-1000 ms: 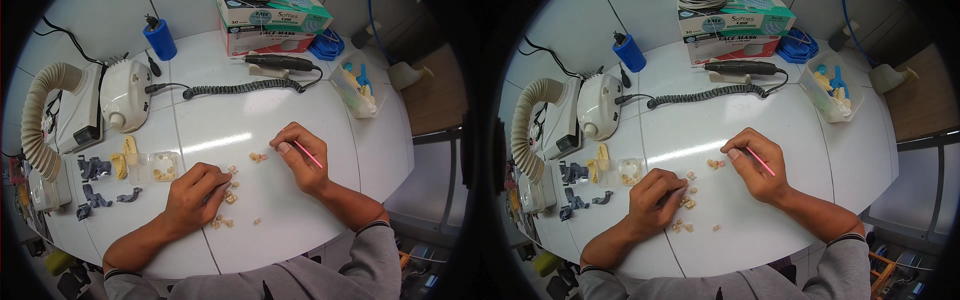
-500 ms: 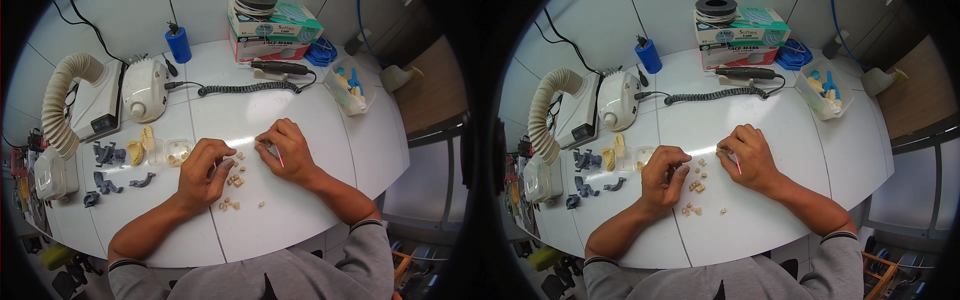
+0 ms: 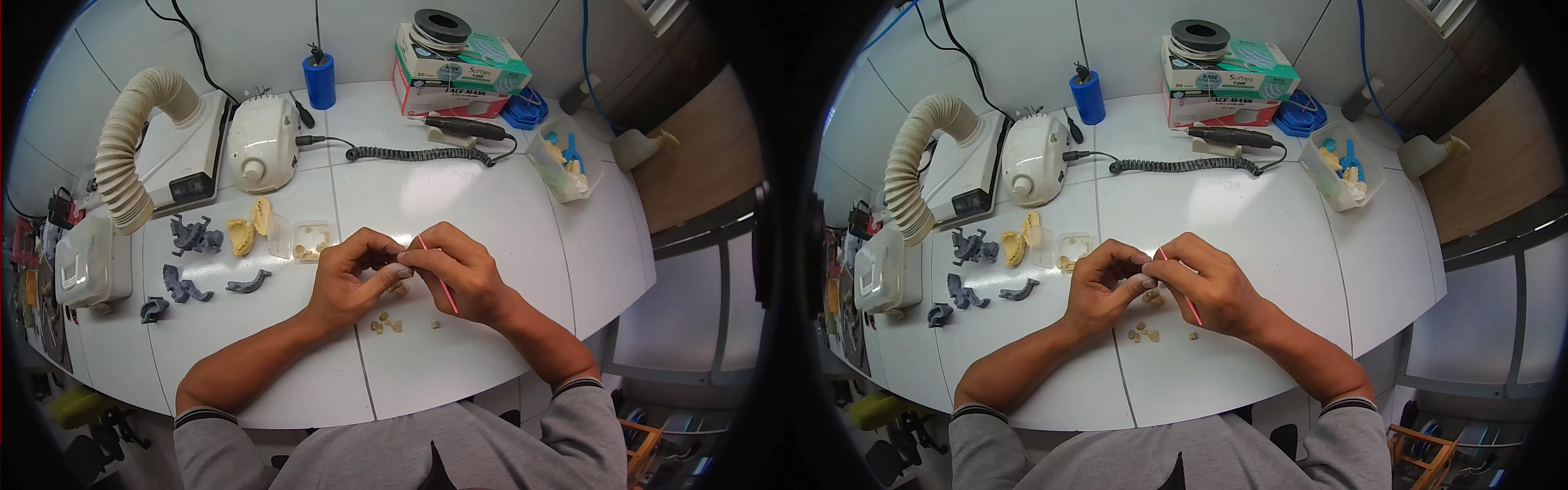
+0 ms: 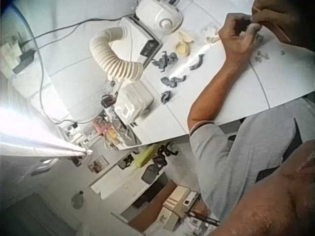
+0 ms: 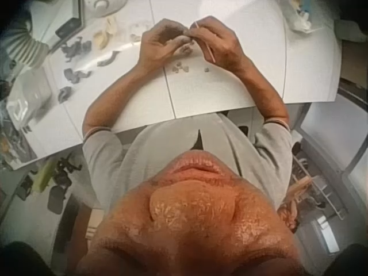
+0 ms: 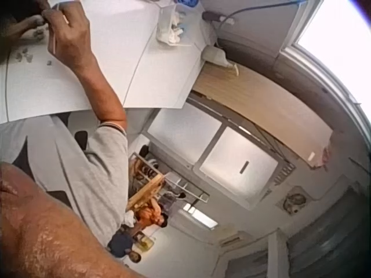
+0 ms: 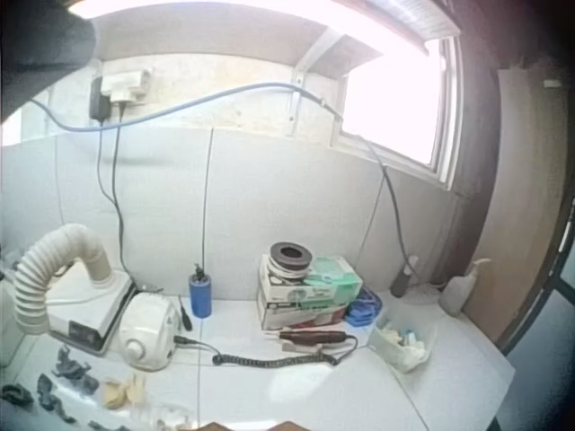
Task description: Cleaning and inspecting dental crown components using a small pick tool on a lab bench.
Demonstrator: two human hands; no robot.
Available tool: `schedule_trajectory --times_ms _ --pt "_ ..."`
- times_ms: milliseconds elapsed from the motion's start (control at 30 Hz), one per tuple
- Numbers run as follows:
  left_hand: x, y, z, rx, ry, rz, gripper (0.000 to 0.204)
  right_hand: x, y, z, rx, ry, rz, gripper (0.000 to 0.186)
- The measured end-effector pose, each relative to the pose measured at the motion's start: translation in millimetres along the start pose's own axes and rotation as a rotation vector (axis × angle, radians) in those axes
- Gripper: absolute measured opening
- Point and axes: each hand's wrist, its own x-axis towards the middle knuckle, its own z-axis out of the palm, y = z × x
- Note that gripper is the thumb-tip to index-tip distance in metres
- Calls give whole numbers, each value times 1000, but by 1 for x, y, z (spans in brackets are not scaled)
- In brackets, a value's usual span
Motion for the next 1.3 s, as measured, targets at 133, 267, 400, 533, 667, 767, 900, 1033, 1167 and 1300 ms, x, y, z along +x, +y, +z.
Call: schedule_trajectory --times_ms 133,267,400,533,667,767,900,1033,1167,1300 --pt "2 3 1 5 -25 -35 21 -12 2 8 84 67 101 30" --pt "3 1 1 -60 20 -16 22 -16 9 2 206 162 203 31" --pt "3 7 4 -96 70 -128 21 -23 13 -6 467 204 408 33" --pt "2 6 1 -69 42 -150 20 -24 12 -5 670 238 545 41" --pt "3 6 0 -42 16 -117 18 -38 28 -16 592 72 337 48" --pt "1 5 2 -35 14 -127 18 -33 15 -16 616 125 469 44" --pt "1 6 3 -1 -5 -117 18 -33 10 -13 750 189 548 38" --pt "2 4 0 49 -40 -125 17 -30 7 -12 785 141 601 30" --pt "1 4 0 78 -31 -121 17 -20 0 -15 861 106 643 27" --pt "2 1 1 144 4 -45 15 -22 -1 -16 686 85 541 28"
